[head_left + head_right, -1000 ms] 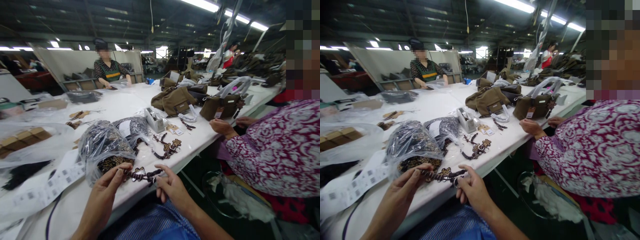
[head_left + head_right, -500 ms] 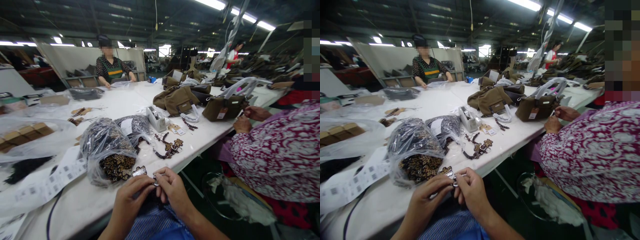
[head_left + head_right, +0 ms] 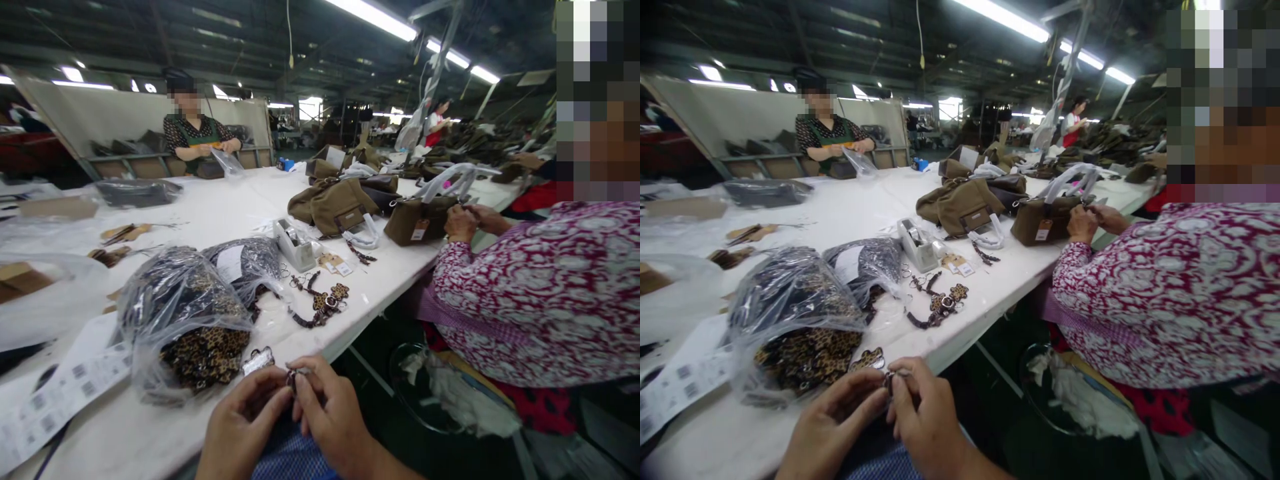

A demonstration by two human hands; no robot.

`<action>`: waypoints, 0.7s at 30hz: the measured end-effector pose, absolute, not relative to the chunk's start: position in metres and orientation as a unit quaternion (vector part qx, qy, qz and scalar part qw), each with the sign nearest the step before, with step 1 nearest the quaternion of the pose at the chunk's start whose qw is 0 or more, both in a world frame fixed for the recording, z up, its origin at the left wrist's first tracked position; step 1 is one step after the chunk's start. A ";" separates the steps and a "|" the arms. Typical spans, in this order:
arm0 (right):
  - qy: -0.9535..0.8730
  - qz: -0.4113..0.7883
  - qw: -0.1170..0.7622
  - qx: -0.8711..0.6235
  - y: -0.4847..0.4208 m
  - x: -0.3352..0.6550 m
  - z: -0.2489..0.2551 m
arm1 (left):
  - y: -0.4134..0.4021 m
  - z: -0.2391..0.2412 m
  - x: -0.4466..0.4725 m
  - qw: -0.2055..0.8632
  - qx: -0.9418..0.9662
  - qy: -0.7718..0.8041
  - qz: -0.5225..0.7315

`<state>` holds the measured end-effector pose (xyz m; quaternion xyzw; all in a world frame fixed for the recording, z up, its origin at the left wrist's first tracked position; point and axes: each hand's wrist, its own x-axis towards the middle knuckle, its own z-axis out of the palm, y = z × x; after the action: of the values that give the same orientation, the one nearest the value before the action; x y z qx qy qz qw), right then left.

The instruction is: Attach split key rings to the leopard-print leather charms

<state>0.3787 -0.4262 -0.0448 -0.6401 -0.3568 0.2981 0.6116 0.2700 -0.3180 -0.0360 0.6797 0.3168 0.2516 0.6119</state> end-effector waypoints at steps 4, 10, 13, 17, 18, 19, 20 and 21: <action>-0.369 0.310 0.607 -0.632 -0.427 0.390 -0.046 | -0.321 -0.032 0.278 0.630 0.677 0.298 0.235; -0.300 0.279 0.666 -0.623 -0.423 0.443 -0.027 | -0.314 -0.026 0.281 0.611 0.704 0.285 0.222; -0.313 0.156 0.667 -0.658 -0.414 0.480 -0.011 | -0.303 -0.031 0.276 0.560 0.746 0.291 0.213; -0.359 0.046 0.602 -0.712 -0.391 0.525 -0.009 | -0.295 -0.038 0.272 0.522 0.784 0.271 0.199; -0.377 0.038 0.570 -0.729 -0.384 0.535 -0.012 | -0.294 -0.038 0.272 0.518 0.788 0.267 0.198; -0.396 0.036 0.529 -0.749 -0.377 0.543 -0.016 | -0.294 -0.038 0.271 0.512 0.793 0.264 0.197; -0.414 0.034 0.482 -0.771 -0.371 0.550 -0.021 | -0.294 -0.037 0.270 0.505 0.799 0.261 0.197; -0.430 0.026 0.432 -0.792 -0.366 0.554 -0.025 | -0.293 -0.037 0.269 0.498 0.804 0.260 0.197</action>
<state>0.5537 -0.3661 -0.0251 -0.7923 -0.4303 0.0260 0.4318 0.2693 -0.2935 -0.0371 0.8037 0.2598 0.1966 0.4979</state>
